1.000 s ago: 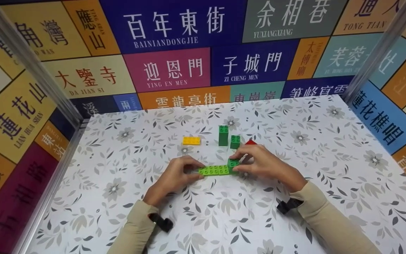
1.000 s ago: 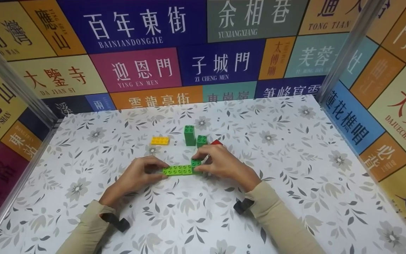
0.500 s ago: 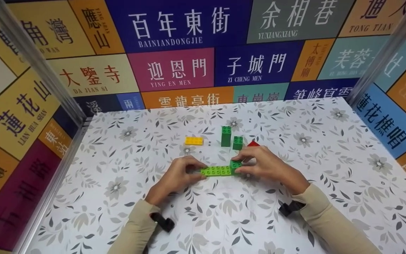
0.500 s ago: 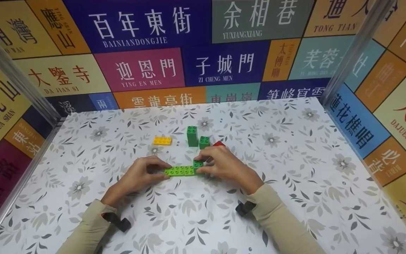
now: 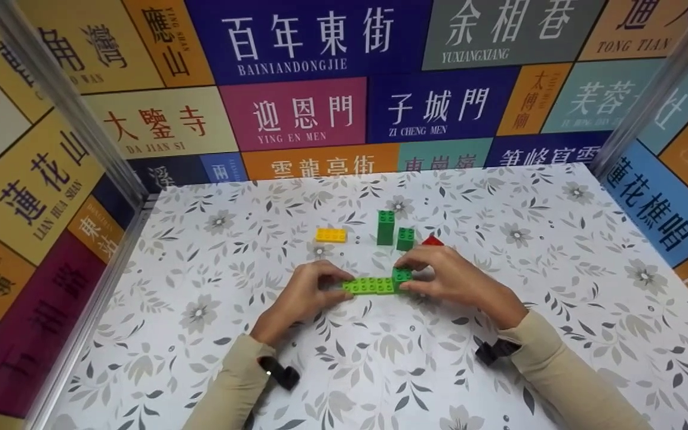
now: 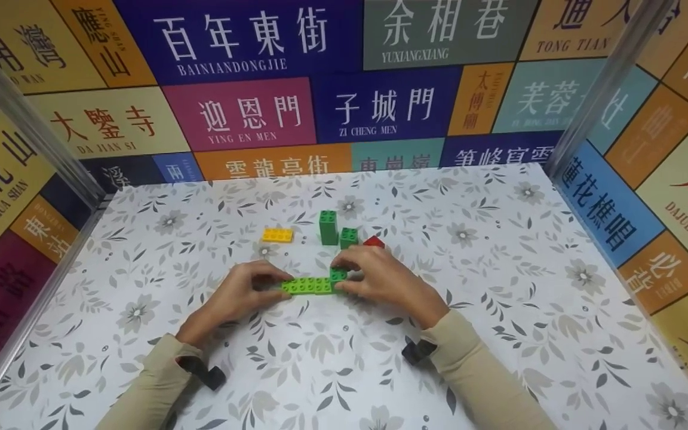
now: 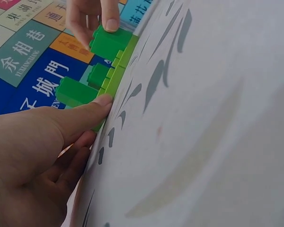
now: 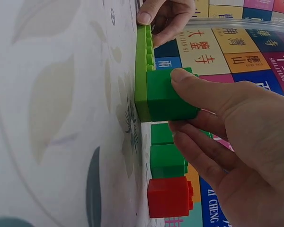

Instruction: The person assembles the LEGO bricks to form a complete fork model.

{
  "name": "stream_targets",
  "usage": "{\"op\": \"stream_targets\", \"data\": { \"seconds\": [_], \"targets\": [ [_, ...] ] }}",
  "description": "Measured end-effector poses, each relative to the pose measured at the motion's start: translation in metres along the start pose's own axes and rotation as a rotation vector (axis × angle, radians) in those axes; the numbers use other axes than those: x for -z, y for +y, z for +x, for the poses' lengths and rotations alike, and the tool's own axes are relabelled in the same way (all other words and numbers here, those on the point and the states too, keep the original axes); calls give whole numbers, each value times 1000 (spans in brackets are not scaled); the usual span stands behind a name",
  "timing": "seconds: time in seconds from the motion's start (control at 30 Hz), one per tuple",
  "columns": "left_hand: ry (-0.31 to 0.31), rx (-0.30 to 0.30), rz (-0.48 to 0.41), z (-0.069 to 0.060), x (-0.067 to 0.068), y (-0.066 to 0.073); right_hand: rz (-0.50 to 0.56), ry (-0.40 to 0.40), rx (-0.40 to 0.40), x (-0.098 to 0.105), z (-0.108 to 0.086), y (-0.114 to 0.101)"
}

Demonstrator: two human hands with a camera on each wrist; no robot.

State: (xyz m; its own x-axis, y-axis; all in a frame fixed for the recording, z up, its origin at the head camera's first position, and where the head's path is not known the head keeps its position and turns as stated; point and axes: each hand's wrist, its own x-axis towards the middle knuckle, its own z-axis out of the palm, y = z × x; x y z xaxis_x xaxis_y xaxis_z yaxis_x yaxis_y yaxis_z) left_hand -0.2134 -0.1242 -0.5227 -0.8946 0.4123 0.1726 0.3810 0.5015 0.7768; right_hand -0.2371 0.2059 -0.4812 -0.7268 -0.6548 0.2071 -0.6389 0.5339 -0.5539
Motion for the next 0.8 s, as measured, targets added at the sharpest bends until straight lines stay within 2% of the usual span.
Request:
{"op": "stream_targets", "data": {
  "seconds": [0.27,0.63,0.8],
  "targets": [
    [-9,15,13,0,0,-1,-19,1,-63,-6,0,-7],
    [3,9,27,0,0,0,-33,7,-93,-3,-1,-8],
    [13,-11,31,0,0,-1,15,71,-88,8,-2,-3]
  ]
}}
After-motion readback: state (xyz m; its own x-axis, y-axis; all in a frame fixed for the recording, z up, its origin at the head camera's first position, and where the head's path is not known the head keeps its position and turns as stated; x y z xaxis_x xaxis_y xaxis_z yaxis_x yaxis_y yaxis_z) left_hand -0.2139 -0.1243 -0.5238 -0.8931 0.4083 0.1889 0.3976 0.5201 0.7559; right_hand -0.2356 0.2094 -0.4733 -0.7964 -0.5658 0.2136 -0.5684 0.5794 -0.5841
